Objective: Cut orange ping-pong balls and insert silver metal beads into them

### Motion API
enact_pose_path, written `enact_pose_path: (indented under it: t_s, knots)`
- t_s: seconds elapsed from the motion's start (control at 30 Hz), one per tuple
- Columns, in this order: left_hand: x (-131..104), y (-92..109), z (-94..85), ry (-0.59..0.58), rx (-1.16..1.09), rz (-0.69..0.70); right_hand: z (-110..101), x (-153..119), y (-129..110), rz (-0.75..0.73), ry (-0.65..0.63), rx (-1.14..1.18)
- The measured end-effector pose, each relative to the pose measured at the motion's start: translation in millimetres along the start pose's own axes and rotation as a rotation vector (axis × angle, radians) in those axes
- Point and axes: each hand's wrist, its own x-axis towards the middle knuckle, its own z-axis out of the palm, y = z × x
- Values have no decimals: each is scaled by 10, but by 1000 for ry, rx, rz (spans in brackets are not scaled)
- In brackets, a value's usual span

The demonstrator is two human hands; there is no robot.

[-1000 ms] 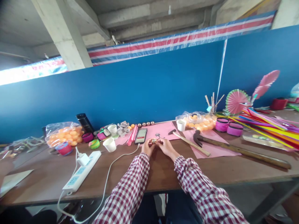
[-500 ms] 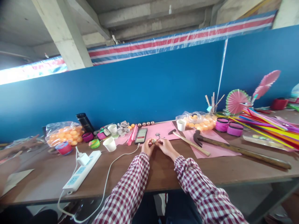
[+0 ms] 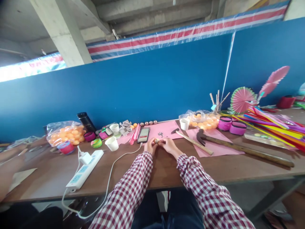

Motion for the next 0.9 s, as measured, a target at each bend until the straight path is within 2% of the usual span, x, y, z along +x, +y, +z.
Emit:
enact_pose_path:
  t_s: [0.43, 0.9]
  knots:
    - [-36, 87, -23, -1, 99, 12, -17, 12, -11, 12, -20, -44]
    - [30, -26, 30, -14, 121, 47, 0, 60, 111, -30, -6, -73]
